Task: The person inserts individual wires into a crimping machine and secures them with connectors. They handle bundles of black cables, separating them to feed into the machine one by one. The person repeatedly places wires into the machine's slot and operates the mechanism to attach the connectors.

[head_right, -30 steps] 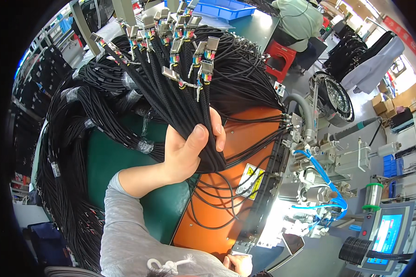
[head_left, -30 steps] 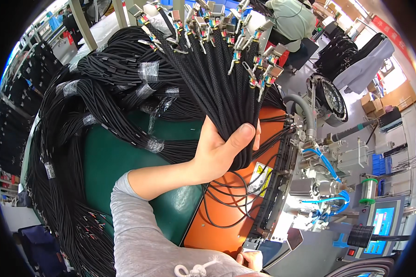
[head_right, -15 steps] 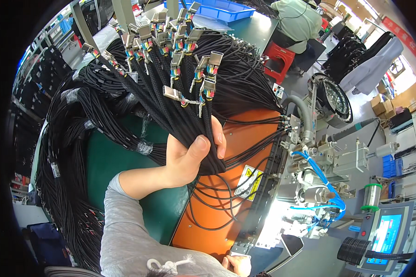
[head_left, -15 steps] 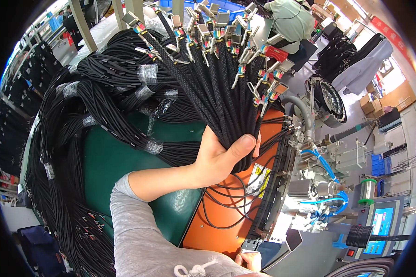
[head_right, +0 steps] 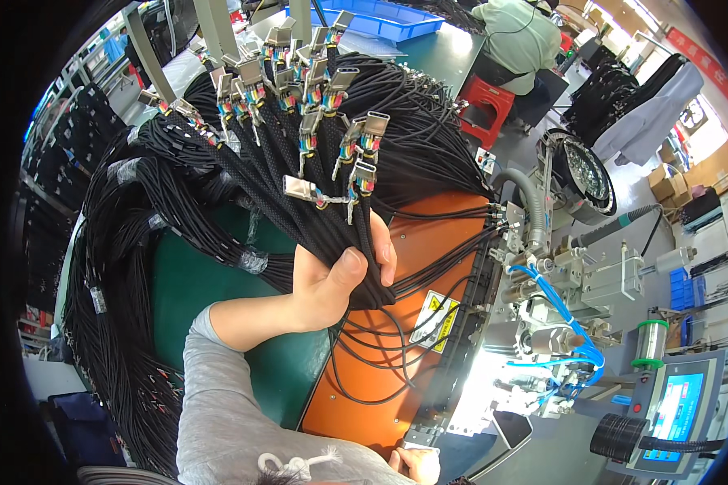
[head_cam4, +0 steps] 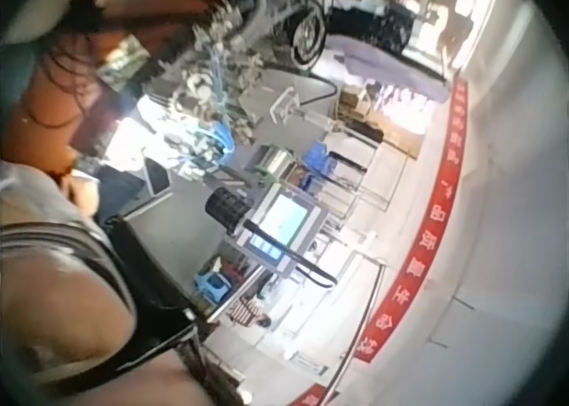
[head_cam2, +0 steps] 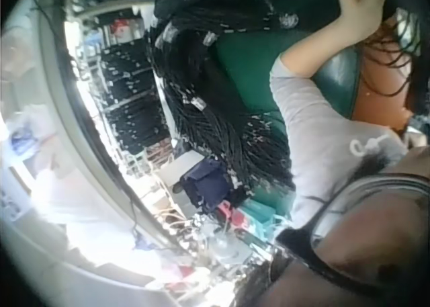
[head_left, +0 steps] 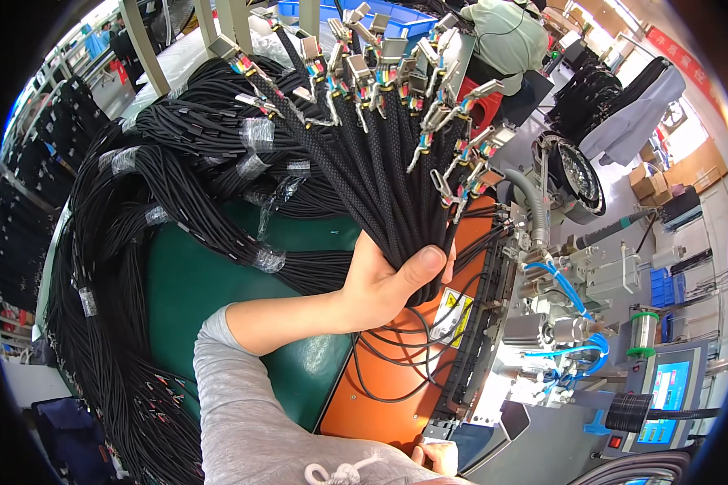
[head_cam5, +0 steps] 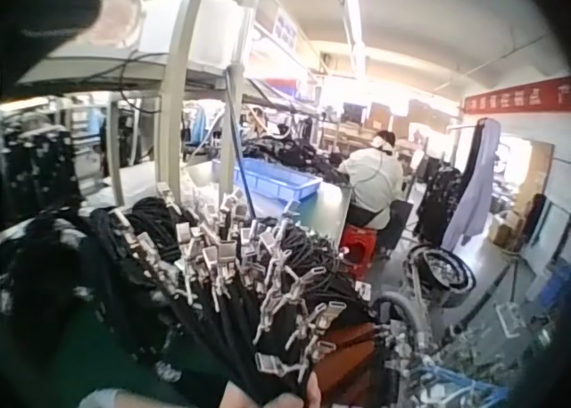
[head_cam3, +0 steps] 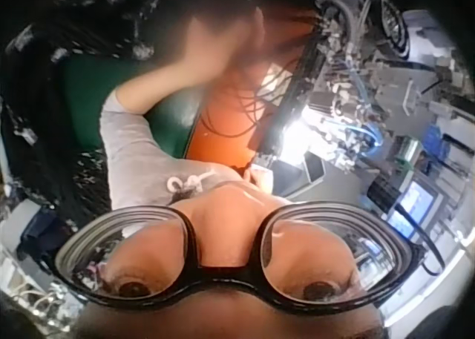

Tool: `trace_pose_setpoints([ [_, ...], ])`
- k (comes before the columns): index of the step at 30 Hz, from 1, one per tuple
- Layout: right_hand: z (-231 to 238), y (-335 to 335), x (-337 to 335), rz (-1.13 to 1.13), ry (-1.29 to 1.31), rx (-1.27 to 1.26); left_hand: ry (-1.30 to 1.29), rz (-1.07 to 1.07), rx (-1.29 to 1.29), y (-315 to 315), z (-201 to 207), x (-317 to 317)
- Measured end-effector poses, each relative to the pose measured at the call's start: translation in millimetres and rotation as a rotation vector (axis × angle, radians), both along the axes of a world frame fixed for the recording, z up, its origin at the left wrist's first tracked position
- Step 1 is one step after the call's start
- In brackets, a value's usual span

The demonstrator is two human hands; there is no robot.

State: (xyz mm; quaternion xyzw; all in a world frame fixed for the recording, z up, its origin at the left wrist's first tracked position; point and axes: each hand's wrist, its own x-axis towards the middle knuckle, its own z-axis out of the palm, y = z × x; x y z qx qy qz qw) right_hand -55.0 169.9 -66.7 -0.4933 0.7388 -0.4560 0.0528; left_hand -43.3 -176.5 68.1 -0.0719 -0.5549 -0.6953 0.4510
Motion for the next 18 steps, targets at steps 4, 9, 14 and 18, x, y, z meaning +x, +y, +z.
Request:
trace_pose_setpoints([
  [4, 0.3, 1.8, -0.1, 0.006, -0.009, 0.01, 0.005, -0.021, -0.001, 0.1, -0.3, -0.3],
  [9, 0.5, 2.9, -1.0, 0.016, -0.019, 0.021, -0.002, -0.018, -0.016, 0.9, -1.2, -0.6],
  [14, -0.5, 3.0, -2.2, 0.035, -0.035, 0.033, 0.0, -0.021, -0.01, 0.4, -2.5, 1.0],
  [18, -0.3, 4.1, -3.9, 0.038, -0.041, 0.052, -0.003, -0.038, 0.009, 2.0, -1.6, -0.3],
])
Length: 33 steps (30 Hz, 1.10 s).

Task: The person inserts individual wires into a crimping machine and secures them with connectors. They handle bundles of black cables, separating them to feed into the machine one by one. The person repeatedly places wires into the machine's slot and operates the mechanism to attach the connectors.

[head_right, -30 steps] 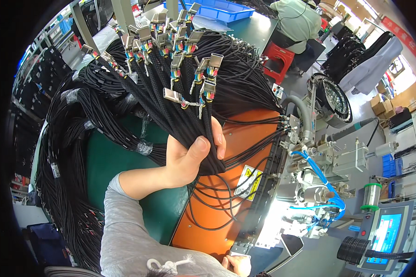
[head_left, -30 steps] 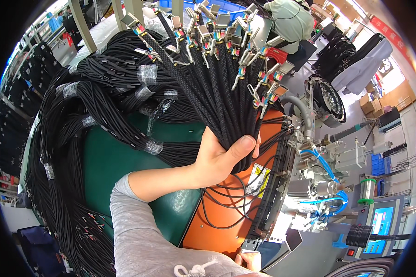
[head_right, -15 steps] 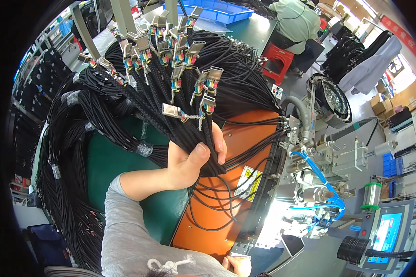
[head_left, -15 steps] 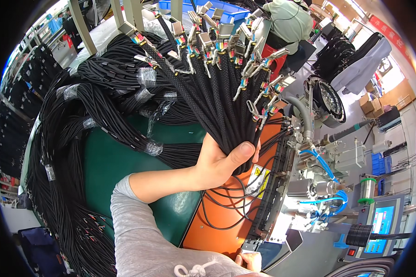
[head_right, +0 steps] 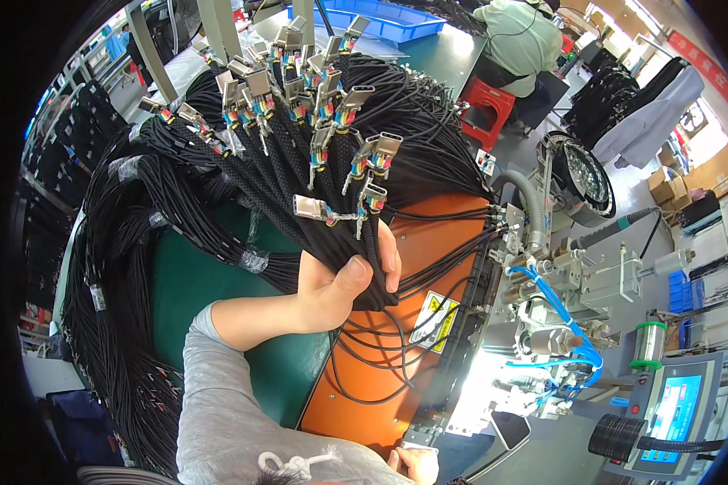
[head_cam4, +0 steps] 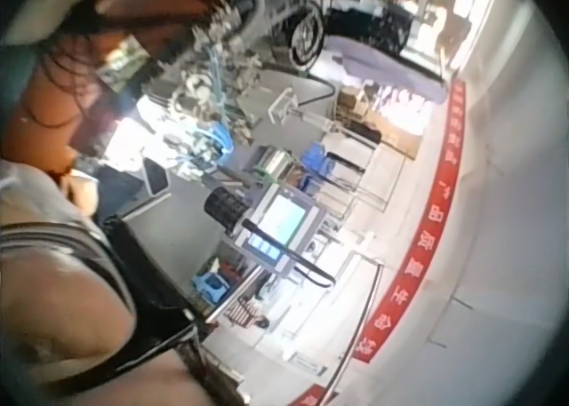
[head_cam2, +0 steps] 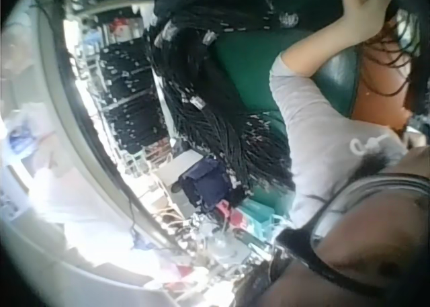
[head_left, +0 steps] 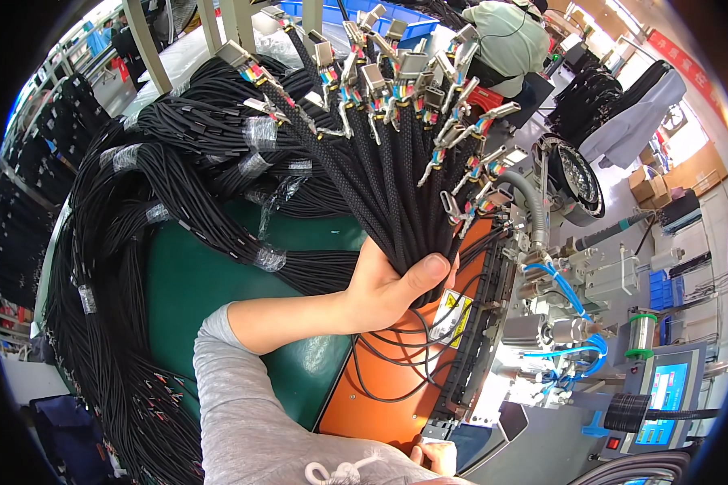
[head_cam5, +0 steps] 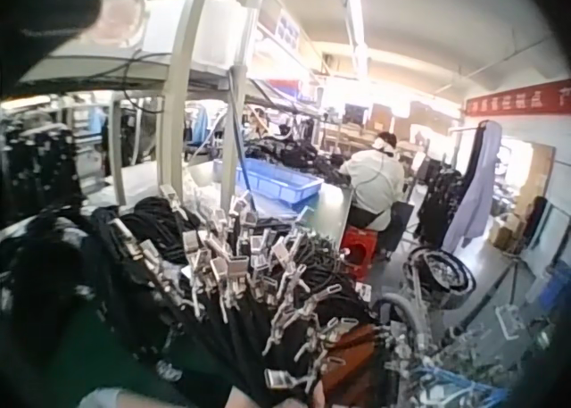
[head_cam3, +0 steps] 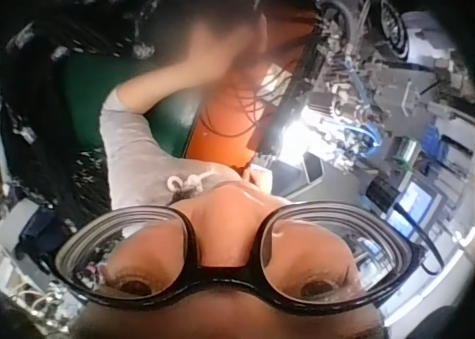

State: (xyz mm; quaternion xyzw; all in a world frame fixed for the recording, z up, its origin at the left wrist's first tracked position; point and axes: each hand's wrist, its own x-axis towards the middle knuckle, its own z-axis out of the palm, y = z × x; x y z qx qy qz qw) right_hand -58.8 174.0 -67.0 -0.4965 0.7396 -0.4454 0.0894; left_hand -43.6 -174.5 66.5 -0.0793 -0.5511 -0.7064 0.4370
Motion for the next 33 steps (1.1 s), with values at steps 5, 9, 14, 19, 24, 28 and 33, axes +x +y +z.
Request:
trace_pose_setpoints([
  [5, -1.2, 1.2, -3.6, 0.023, -0.027, 0.03, -0.014, 0.002, 0.011, 0.3, -1.0, 0.0],
  [9, -1.8, 4.3, -6.3, 0.048, -0.048, 0.064, -0.01, 0.011, 0.031, 3.7, -2.4, -1.9],
  [14, -4.0, 7.9, -10.9, 0.09, -0.093, 0.118, -0.044, 0.003, -0.012, 2.7, -5.1, -0.7],
  [19, -11.7, 15.2, -14.3, 0.138, -0.162, 0.209, -0.04, 0.0, -0.004, 2.2, -9.6, 2.7],
  [24, -33.6, 35.9, -13.0, 0.119, -0.171, 0.279, -0.024, -0.004, 0.042, 7.7, -4.0, -3.6],
  [28, 29.6, -26.6, 18.5, -0.139, 0.184, -0.054, -0.185, 0.319, -0.045, 5.2, 10.3, -3.4],
  [33, 31.6, -30.3, 14.7, -0.174, 0.157, -0.223, 0.145, 0.853, -0.3, -53.4, 73.9, -92.4],
])
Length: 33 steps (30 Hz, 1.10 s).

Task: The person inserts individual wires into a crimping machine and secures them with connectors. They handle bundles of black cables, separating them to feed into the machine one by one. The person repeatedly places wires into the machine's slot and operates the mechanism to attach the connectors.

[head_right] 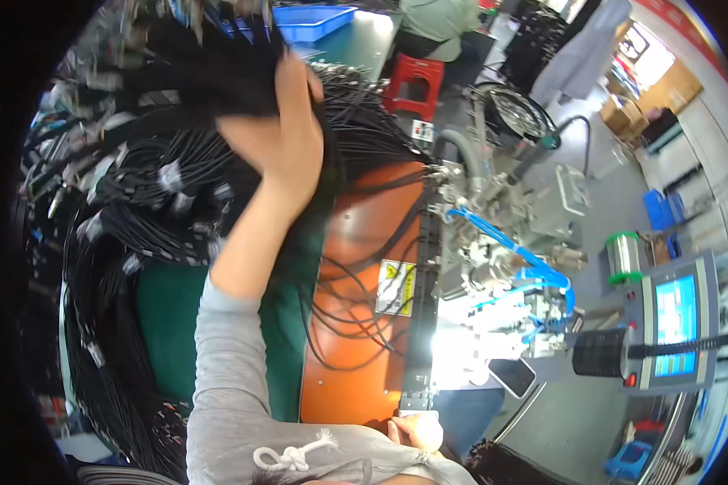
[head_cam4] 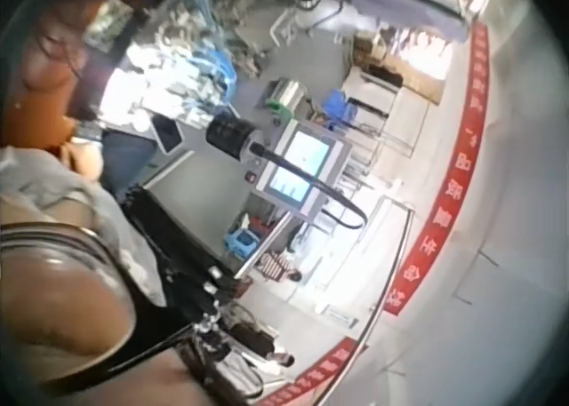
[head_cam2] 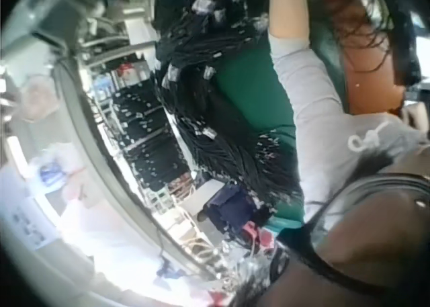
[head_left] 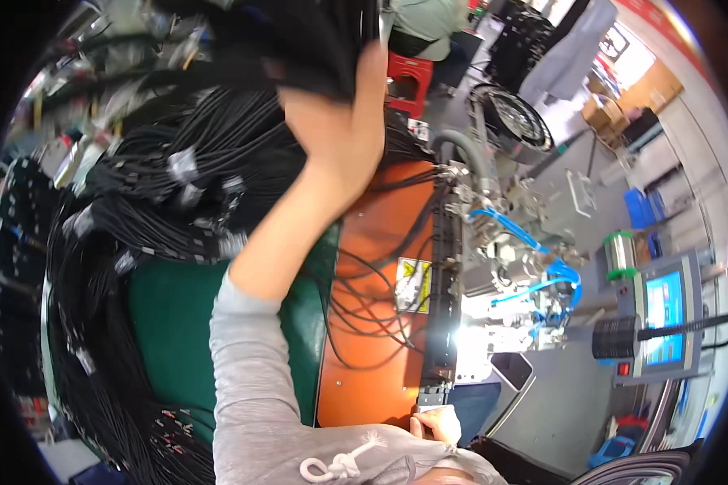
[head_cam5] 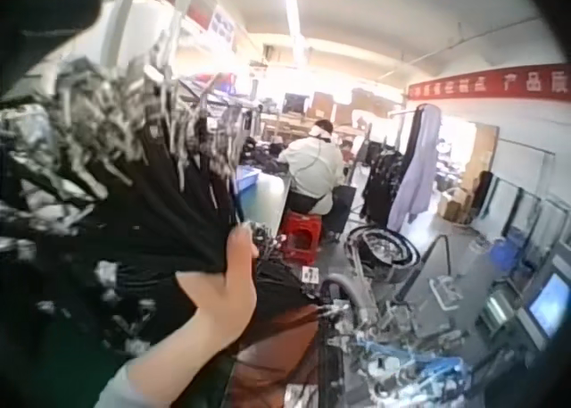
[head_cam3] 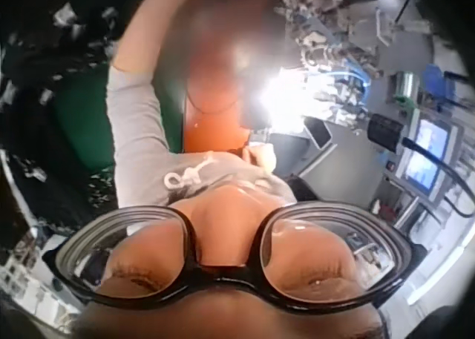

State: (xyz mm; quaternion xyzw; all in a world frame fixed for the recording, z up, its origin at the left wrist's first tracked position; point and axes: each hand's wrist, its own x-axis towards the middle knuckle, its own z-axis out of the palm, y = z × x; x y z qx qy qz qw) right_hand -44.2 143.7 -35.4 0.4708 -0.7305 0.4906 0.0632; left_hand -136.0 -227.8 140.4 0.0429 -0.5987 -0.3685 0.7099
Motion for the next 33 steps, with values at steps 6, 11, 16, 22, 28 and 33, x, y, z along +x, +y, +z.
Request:
trace_pose_setpoints([
  [6, -4.4, -2.0, 2.3, -0.02, -0.008, -0.114, -0.578, 0.961, -0.591, -99.4, 18.9, -128.5],
  [11, 8.2, 4.1, -19.6, 0.341, -0.303, 0.419, -0.998, 0.464, -0.645, -35.2, -127.0, -122.1],
  [16, -11.6, 17.6, -15.0, 0.198, -0.215, 0.166, -1.031, -0.123, -0.478, 13.3, -167.7, -70.5],
  [22, -10.7, 6.2, -7.4, 0.027, 0.008, -0.269, -1.133, -0.395, -0.206, -19.5, -200.3, -60.2],
  [28, -15.8, 27.5, 1.1, -0.027, -0.021, -0.421, -0.884, -0.342, -0.458, 1.1, -186.0, -46.8],
  [33, 24.7, 199.9, 24.1, -1.183, 0.274, -0.171, -0.732, -0.418, -0.348, -4.5, -155.3, -24.0],
])
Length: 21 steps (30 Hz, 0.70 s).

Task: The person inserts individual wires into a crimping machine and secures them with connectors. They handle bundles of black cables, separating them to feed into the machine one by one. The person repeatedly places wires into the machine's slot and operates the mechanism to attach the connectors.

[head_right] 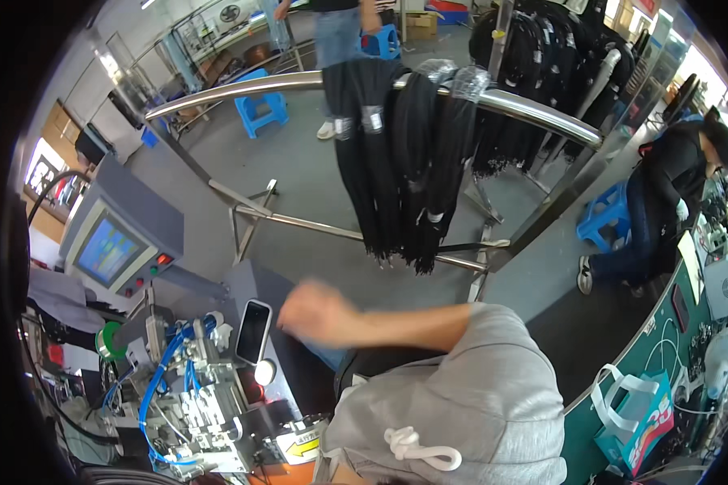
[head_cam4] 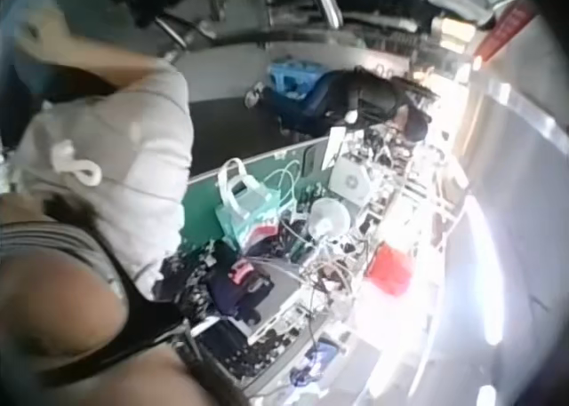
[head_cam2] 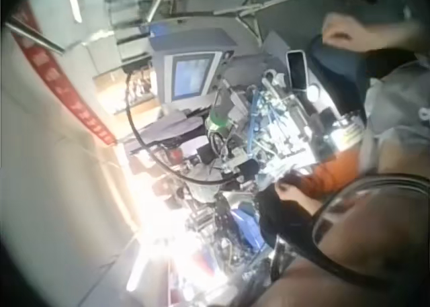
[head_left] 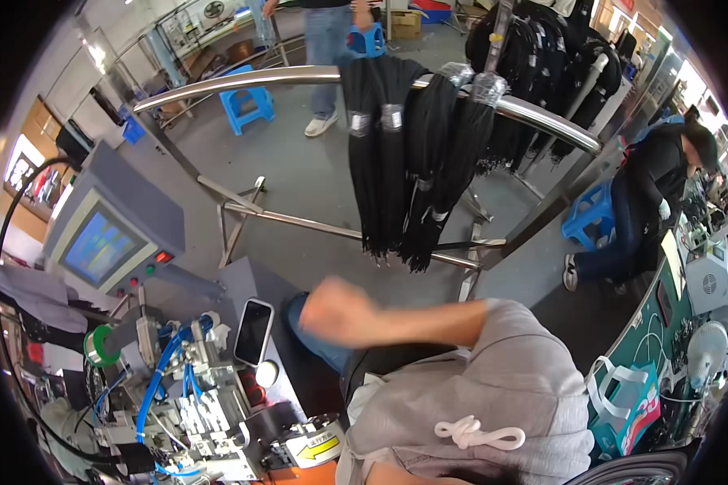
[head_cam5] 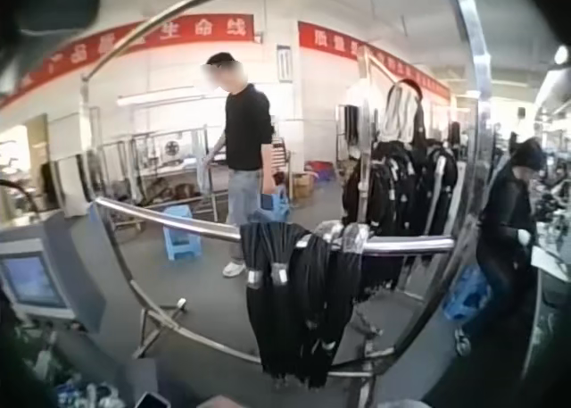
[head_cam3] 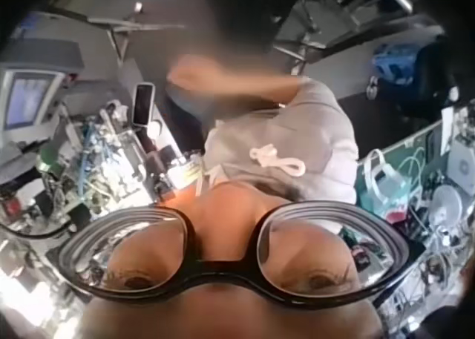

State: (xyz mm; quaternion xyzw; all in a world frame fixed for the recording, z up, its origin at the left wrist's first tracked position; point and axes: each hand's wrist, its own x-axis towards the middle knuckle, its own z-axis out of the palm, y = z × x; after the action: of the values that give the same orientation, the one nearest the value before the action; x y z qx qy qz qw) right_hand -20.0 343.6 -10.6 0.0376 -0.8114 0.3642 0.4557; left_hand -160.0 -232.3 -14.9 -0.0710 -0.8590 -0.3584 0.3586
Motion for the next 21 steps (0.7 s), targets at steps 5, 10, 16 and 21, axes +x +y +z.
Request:
trace_pose_setpoints([
  [5, 27.7, 183.2, 85.7, -0.907, 0.492, -0.319, 0.04, -0.055, 0.122, 5.0, 18.5, 10.7],
  [10, 0.1, 282.4, 129.4, -0.668, 0.162, -0.642, -0.052, -0.041, -0.071, 101.6, 45.8, 28.2],
  [16, 63.3, 245.5, 119.5, -0.576, 0.003, -0.568, 0.034, 0.056, 0.226, 98.6, 46.8, 32.9],
  [21, 131.9, 237.9, 152.3, -0.449, 0.089, -0.761, 0.158, 0.077, 0.135, 103.2, 65.1, 78.0],
])
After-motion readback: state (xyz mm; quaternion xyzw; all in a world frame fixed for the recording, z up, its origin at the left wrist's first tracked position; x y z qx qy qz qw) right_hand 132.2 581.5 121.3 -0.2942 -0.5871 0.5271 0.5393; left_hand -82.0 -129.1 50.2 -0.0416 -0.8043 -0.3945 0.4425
